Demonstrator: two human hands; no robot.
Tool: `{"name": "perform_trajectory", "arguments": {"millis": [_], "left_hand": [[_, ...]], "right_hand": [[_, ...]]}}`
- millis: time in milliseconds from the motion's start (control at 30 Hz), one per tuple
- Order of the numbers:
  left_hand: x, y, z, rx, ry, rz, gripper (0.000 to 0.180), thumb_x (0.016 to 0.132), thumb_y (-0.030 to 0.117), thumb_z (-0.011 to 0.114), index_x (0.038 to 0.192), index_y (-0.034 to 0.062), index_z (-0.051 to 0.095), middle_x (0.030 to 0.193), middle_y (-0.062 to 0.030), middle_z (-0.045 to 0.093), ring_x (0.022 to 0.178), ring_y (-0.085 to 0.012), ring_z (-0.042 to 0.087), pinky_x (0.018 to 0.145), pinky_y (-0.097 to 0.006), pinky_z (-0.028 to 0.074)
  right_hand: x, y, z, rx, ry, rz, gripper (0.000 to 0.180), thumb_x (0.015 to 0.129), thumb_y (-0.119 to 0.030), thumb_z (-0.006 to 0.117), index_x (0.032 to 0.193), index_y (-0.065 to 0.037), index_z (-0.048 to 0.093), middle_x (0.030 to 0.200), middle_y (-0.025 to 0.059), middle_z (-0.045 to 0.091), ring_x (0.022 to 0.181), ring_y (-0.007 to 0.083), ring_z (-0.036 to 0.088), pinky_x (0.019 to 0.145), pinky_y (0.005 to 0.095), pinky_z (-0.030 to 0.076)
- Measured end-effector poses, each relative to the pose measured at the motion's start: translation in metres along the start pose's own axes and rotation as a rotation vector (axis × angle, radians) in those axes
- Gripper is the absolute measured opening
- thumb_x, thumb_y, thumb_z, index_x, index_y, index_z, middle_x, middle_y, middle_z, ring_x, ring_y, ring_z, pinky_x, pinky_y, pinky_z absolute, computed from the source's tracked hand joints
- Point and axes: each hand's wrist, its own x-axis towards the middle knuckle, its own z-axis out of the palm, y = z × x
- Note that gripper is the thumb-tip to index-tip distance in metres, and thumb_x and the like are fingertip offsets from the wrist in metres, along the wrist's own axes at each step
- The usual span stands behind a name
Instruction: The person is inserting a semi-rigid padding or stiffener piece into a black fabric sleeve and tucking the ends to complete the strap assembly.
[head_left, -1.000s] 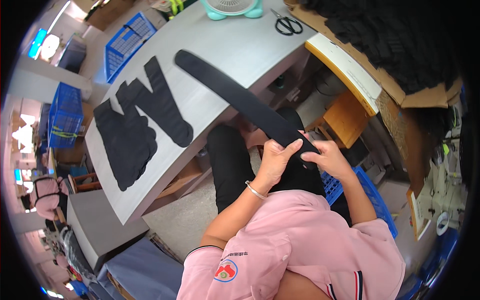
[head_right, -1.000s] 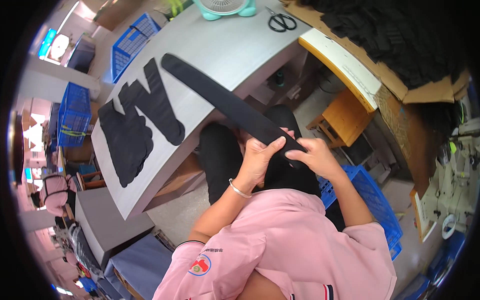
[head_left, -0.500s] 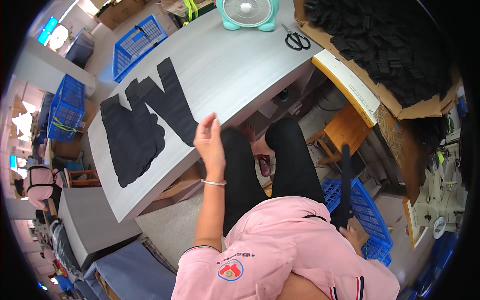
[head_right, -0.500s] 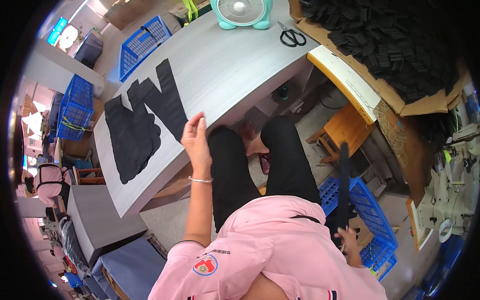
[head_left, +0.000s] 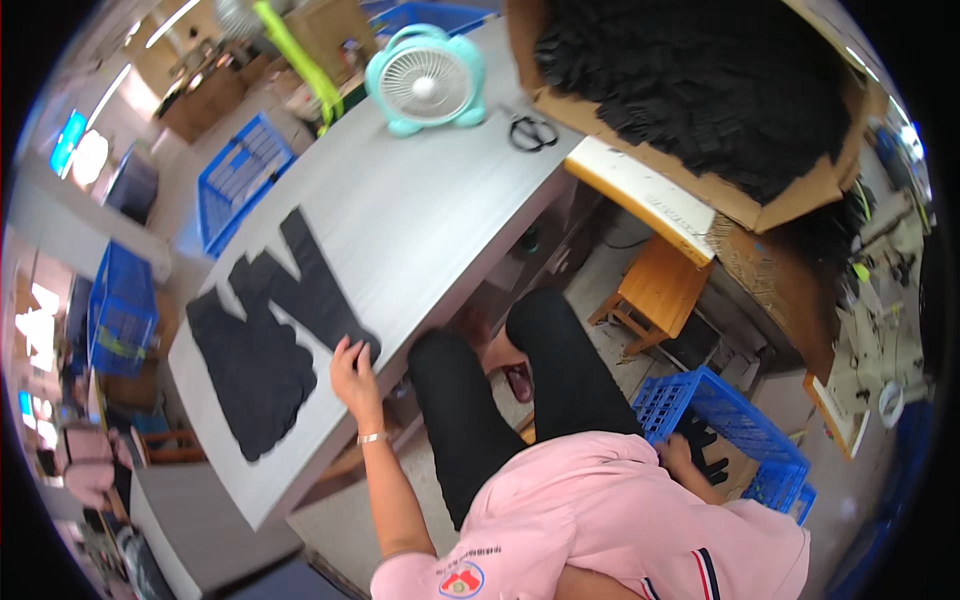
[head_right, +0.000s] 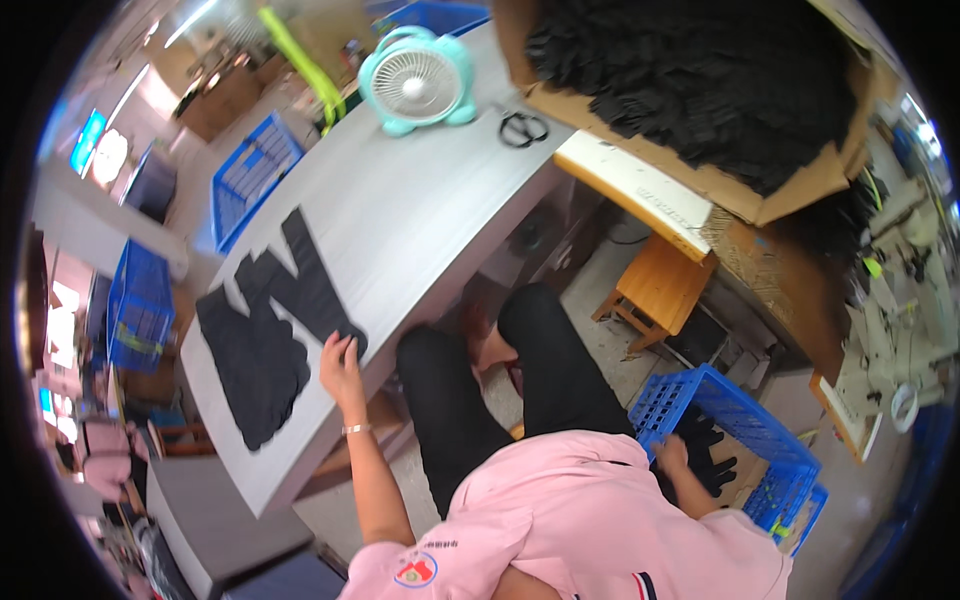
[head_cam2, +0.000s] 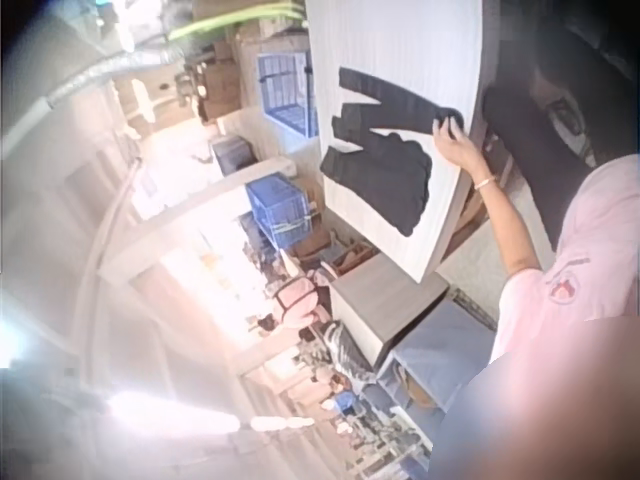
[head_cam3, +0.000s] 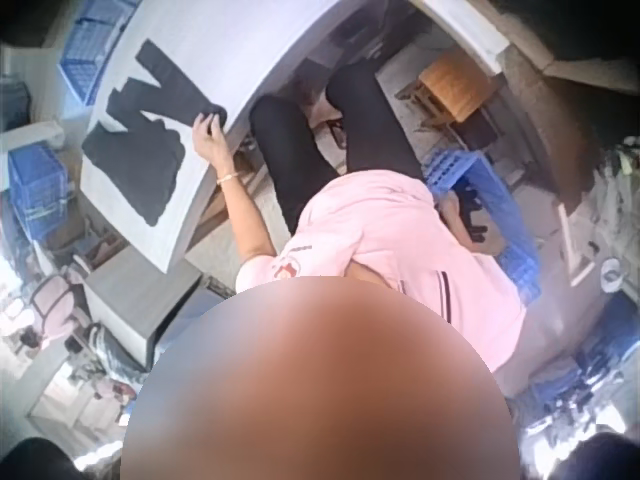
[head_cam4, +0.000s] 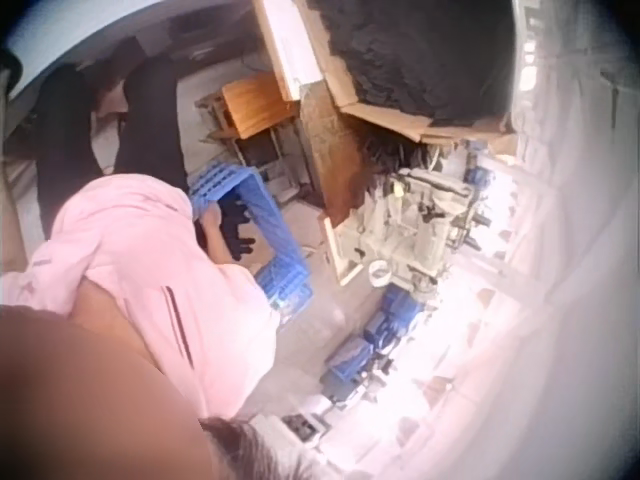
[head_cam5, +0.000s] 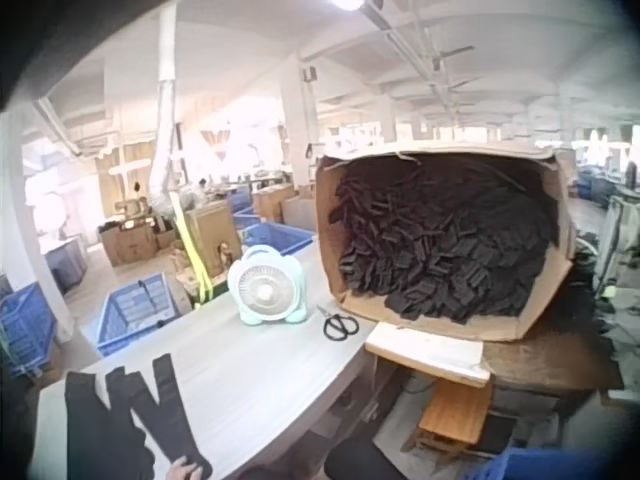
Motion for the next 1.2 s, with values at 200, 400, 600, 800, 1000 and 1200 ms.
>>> {"name": "perform_trajectory", "arguments": {"millis": [200,400,600,800,1000,1200], "left_hand": [[0.022,0.024,0.02,-0.024,0.07,-0.016,0.017,0.092,0.014,0.067,0.097,-0.0014,0.073,0.114,-0.0166,0.07,0.109,-0.0319,0.064,0.097,-0.04,0.047],[0.039,0.05,0.069,-0.122,-0.117,0.17,0.015,0.093,0.012,0.064,0.096,-0.0019,0.07,0.117,-0.0182,0.069,0.12,-0.0378,0.059,0.104,-0.044,0.044],[0.033,0.069,0.074,-0.075,-0.392,0.195,0.028,0.091,0.016,0.065,0.116,0.004,0.066,0.138,-0.0163,0.058,0.138,-0.0372,0.043,0.119,-0.053,0.019],[0.036,0.071,0.069,0.041,-0.464,0.204,0.034,0.09,0.022,0.067,0.121,0.0099,0.07,0.146,-0.014,0.051,0.144,-0.036,0.034,0.119,-0.058,0.008],[0.035,0.07,0.067,0.082,-0.471,0.184,0.035,0.091,0.026,0.065,0.123,0.0123,0.07,0.148,-0.0148,0.048,0.146,-0.0373,0.03,0.119,-0.057,0.006],[0.034,0.069,0.07,0.119,-0.476,0.161,0.036,0.093,0.025,0.064,0.127,0.014,0.068,0.151,-0.0109,0.046,0.147,-0.0324,0.029,0.12,-0.055,0.006]], "right_hand": [[0.043,-0.26,-0.148,0.227,0.413,-0.424,0.034,0.096,-0.03,0.054,0.111,-0.002,0.066,0.116,0.0189,0.066,0.109,0.0366,0.061,0.091,0.0447,0.05],[0.043,-0.472,-0.181,0.253,0.559,-1.07,0.026,0.092,-0.012,0.051,0.112,-0.002,0.063,0.109,0.0182,0.06,0.103,0.0355,0.058,0.089,0.044,0.048],[0.096,-0.593,-0.144,0.124,0.575,-1.399,0.025,0.088,-0.013,0.056,0.111,-0.006,0.065,0.116,0.015,0.057,0.111,0.0316,0.056,0.09,0.0414,0.046],[0.127,-0.603,-0.157,0.166,0.609,-1.458,0.025,0.089,-0.015,0.055,0.11,-0.007,0.066,0.117,0.0163,0.058,0.113,0.0307,0.055,0.098,0.0403,0.041],[0.148,-0.518,-0.312,0.209,0.866,-1.253,0.023,0.087,-0.008,0.054,0.106,0.0,0.064,0.116,0.018,0.062,0.111,0.034,0.058,0.091,0.0463,0.045],[0.148,-0.45,-0.526,0.219,1.71,-0.843,0.026,0.087,-0.016,0.063,0.111,-0.006,0.064,0.122,0.0137,0.054,0.113,0.0327,0.053,0.093,0.0449,0.042]]}}
